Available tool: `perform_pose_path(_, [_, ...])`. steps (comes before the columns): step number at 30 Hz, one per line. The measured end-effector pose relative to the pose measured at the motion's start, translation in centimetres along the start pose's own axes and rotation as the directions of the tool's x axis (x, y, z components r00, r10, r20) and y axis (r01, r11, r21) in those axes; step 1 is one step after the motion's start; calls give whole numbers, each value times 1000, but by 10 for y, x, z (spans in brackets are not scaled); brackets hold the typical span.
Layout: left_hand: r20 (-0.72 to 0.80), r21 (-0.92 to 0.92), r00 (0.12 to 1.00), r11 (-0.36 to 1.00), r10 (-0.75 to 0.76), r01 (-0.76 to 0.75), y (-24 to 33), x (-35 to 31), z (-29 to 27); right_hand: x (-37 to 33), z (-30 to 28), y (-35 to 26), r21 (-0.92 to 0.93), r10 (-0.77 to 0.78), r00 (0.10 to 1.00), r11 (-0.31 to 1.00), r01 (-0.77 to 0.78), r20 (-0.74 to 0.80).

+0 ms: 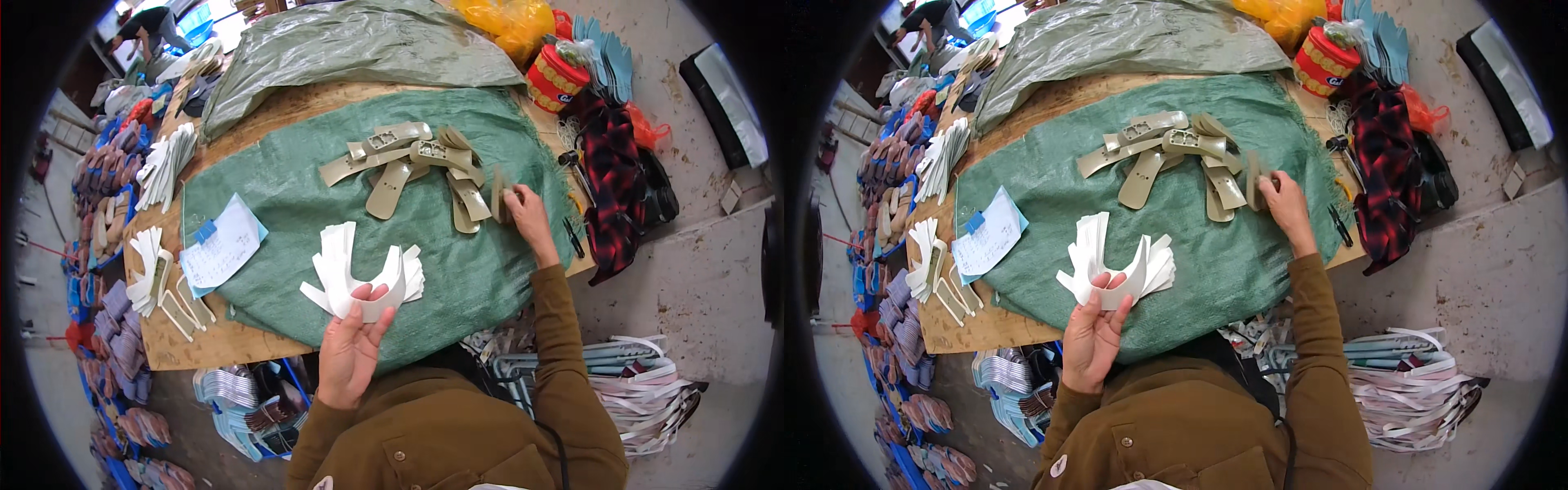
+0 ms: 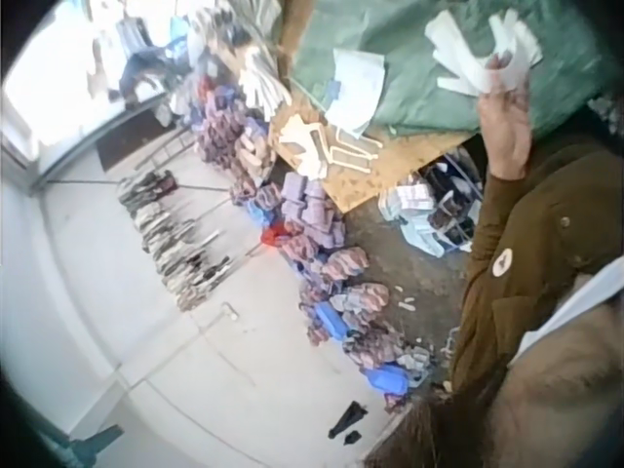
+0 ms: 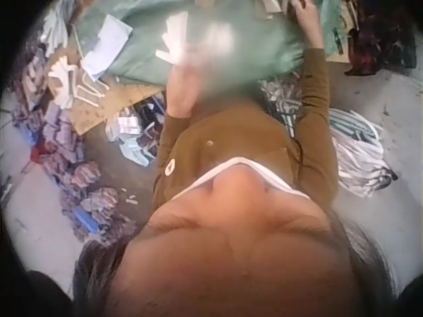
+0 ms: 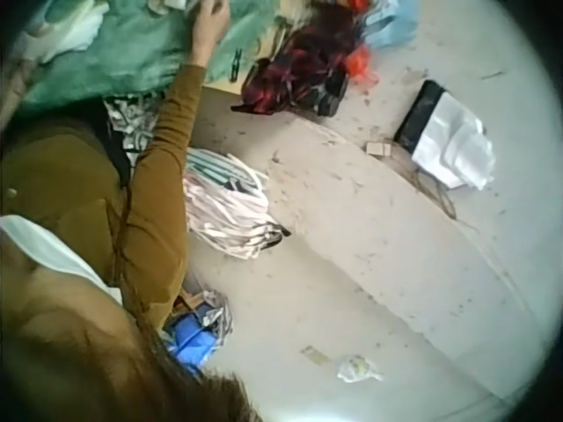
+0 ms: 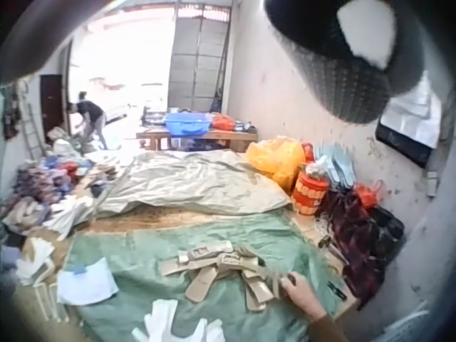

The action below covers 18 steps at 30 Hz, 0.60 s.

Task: The person repeatedly picks up white foam insoles and beige plastic heel counters, aligning the counters onto the insoles. The person handles the items one at a time, placing the assembled pairs onto a green tarp on the table. Another person is visible in the background sorting similar materials.

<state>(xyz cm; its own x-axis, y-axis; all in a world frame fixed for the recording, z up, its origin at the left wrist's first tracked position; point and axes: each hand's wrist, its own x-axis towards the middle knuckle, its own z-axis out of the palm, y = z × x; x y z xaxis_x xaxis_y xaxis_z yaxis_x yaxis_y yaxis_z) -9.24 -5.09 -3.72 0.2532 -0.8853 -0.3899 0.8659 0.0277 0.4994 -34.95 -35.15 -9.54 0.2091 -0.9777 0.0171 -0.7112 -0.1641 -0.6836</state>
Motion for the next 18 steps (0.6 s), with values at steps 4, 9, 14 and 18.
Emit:
perform_pose_path(4, [60, -225, 997, 972, -50, 62, 9, -5, 1, -39, -1, -13, 308, -75, 928, 931, 196, -364])
perform_pose_path(9, [53, -257, 997, 964, -64, 75, 9, -7, 5, -103, 30, -57, 544, -93, 962, 809, 223, -256])
perform_pose_path(14, [61, -290, 995, 953, -77, 92, 9, -8, 1, -131, 39, -36, 211, -176, 978, 957, 198, -115])
perform_pose_path(18, [56, -306, 996, 949, -64, 79, 8, -7, -1, -133, 23, -71, 564, -115, 991, 816, 131, -64])
